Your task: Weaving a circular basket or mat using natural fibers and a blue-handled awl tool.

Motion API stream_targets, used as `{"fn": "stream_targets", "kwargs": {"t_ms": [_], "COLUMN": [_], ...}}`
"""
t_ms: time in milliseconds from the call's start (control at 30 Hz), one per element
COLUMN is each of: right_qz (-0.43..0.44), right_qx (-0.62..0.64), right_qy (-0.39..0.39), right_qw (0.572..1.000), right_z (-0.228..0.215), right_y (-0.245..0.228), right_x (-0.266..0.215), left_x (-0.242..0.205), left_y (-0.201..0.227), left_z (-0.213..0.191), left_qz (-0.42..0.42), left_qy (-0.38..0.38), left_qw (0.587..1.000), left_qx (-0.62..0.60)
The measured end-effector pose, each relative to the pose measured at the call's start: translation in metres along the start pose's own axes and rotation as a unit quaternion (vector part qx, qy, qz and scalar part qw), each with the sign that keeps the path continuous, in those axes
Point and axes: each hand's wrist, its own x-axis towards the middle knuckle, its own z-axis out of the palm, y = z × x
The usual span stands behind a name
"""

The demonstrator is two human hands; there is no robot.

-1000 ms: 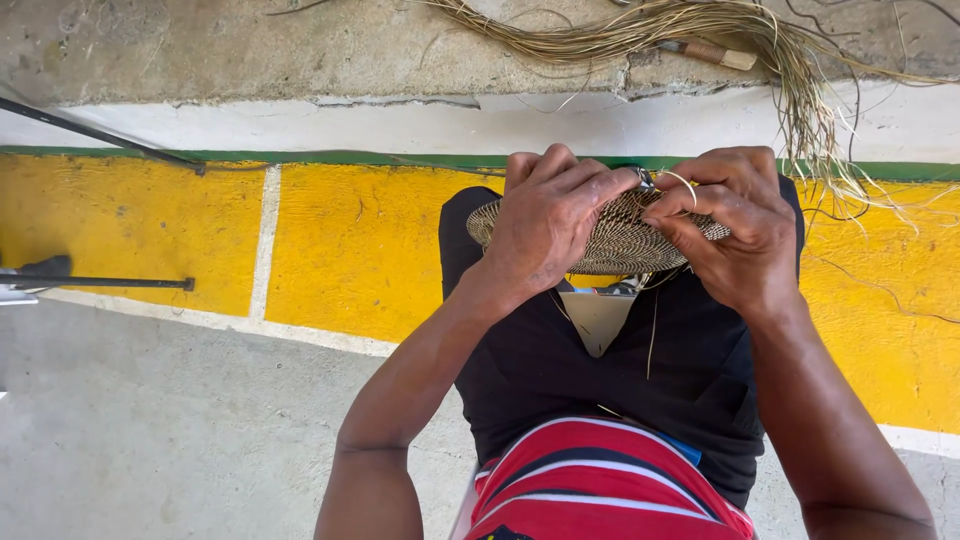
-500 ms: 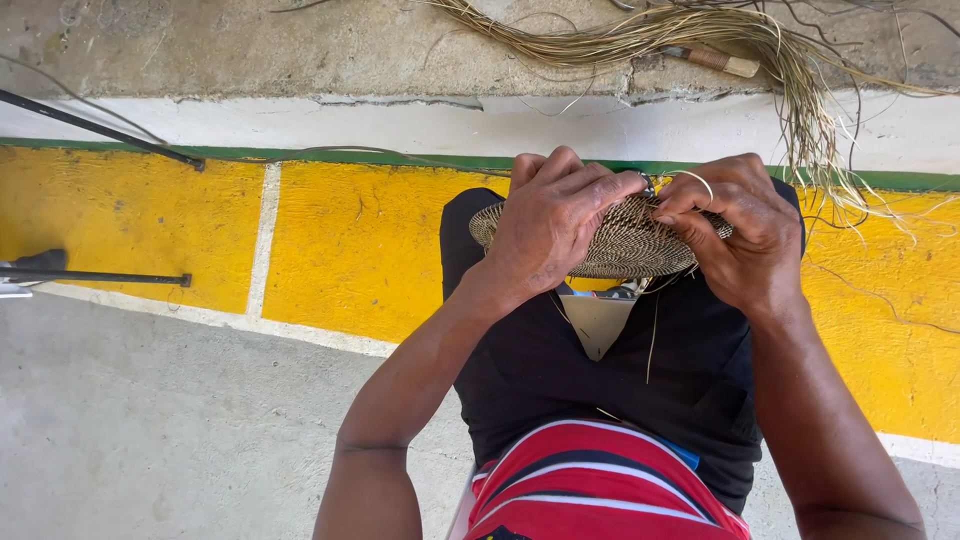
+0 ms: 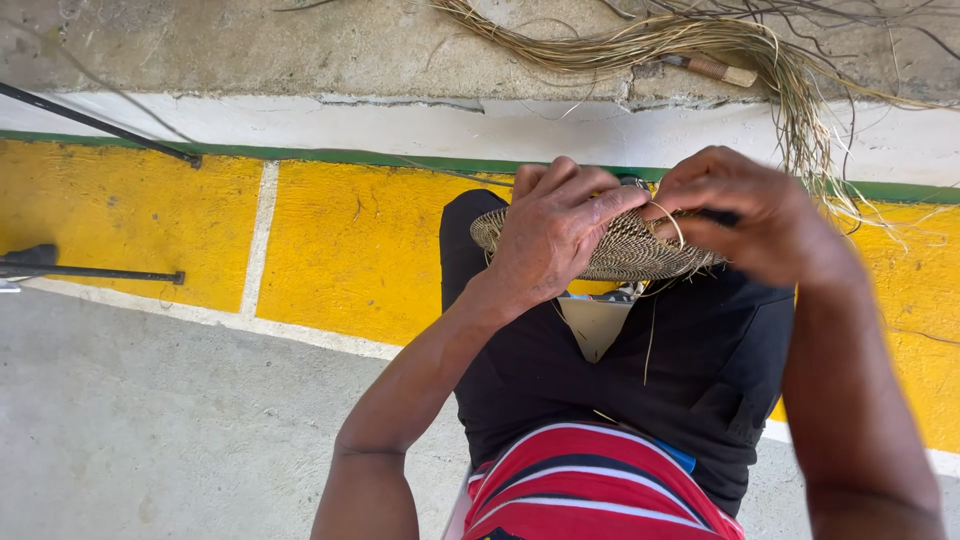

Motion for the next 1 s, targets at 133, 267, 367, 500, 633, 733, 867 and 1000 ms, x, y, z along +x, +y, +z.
{"fn": "stream_targets", "kwargs": {"t_ms": [133,267,367,500,633,733,867,1000], "right_qz": [0.041,0.015,0.032,0.130,0.212,0.123,0.111,-0.064], "right_qx": [-0.033,-0.057,-0.083,-0.025,0.031,0.261,0.179,-0.079], "right_qy": [-0.070,-0.232,-0.265,-0.266,-0.113,0.153,-0.060,-0.017], "right_qw": [0.996,0.971,0.960,0.955,0.970,0.945,0.976,0.995], "right_z": [-0.022,-0.021,-0.017,-0.009,-0.005,-0.003,0.008,0.011], "right_y": [0.013,0.003,0.002,0.023,0.063,0.052,0.020,0.024], "right_x": [0.029,0.054,0.060,0.062,0.062,0.058,0.042,0.053], "left_x": [-0.003,-0.005,-0.013,-0.011,-0.008,-0.002,0.001,0.005], "left_y": [0.005,0.006,0.006,0.005,0.008,0.007,0.003,0.005], "left_z": [0.002,-0.001,-0.002,-0.001,-0.001,-0.004,-0.006,-0.005], "left_qz": [0.005,0.009,0.009,0.019,0.018,-0.003,-0.035,-0.020], "left_qy": [0.017,0.027,0.023,0.028,0.007,0.013,0.013,-0.002], "left_qw": [1.000,0.999,0.999,0.999,1.000,1.000,0.999,0.999], "left_qx": [-0.014,-0.018,-0.023,-0.026,-0.014,-0.013,-0.031,-0.029]}}
